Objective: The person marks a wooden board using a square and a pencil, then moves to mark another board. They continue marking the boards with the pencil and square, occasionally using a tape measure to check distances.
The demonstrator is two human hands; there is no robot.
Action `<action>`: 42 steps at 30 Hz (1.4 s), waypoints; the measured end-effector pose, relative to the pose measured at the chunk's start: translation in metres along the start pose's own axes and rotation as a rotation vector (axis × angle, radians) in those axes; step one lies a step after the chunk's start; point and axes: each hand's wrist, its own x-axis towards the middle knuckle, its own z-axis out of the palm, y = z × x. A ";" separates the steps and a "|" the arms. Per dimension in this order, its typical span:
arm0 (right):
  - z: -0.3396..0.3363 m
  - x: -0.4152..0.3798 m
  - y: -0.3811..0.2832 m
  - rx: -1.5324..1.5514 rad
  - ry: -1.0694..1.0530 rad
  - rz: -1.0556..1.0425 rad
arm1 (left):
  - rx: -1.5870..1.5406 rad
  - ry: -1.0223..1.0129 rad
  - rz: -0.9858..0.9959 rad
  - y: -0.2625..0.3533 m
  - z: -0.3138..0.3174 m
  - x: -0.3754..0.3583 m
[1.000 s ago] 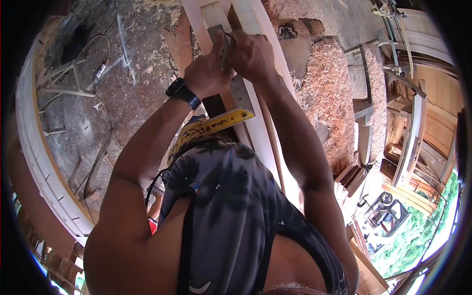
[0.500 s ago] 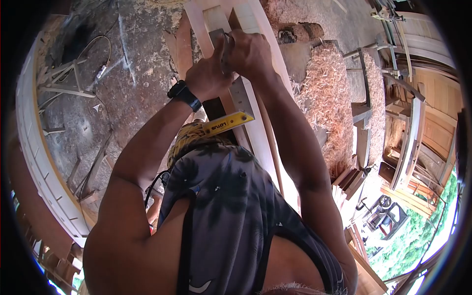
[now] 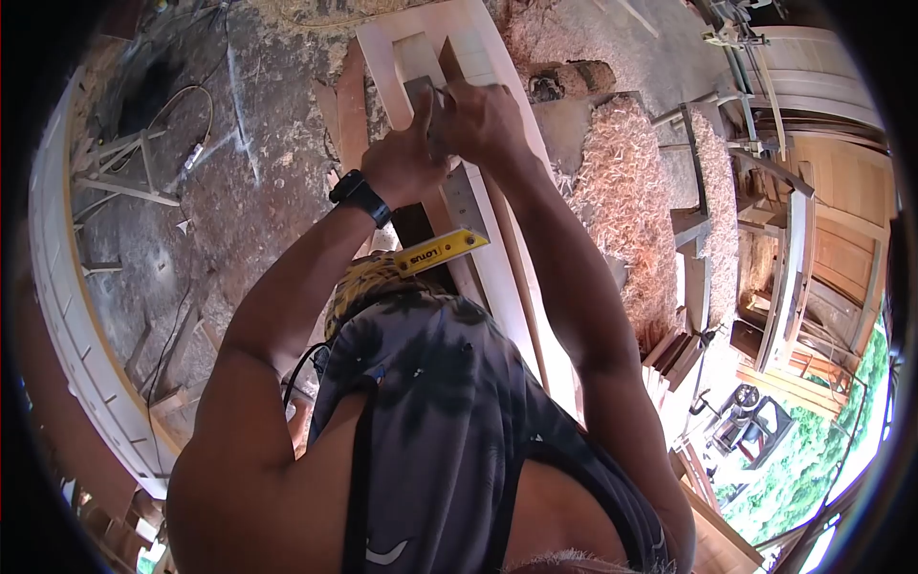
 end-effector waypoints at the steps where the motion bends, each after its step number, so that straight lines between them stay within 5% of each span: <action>1: -0.002 -0.008 0.004 0.019 -0.001 0.005 | 0.008 -0.011 -0.007 0.001 -0.001 -0.001; 12: -0.043 -0.126 -0.002 -0.005 -0.034 -0.171 | -0.015 0.047 0.027 -0.007 0.004 -0.002; 24: 0.000 0.010 0.008 -0.078 0.016 -0.077 | 0.011 0.000 0.039 0.000 -0.004 -0.004; 29: -0.009 0.002 0.001 -0.093 0.000 -0.041 | 0.019 -0.033 0.026 0.004 -0.008 -0.005; 36: -0.075 -0.120 -0.023 -0.322 -0.520 0.055 | -0.072 0.104 0.070 -0.002 0.012 -0.001; 38: -0.090 -0.162 -0.032 -0.251 -0.391 0.078 | -0.076 0.177 0.103 -0.009 0.021 0.001; 42: -0.104 -0.240 -0.029 0.041 0.195 0.335 | -0.722 0.146 0.101 -0.022 0.026 -0.011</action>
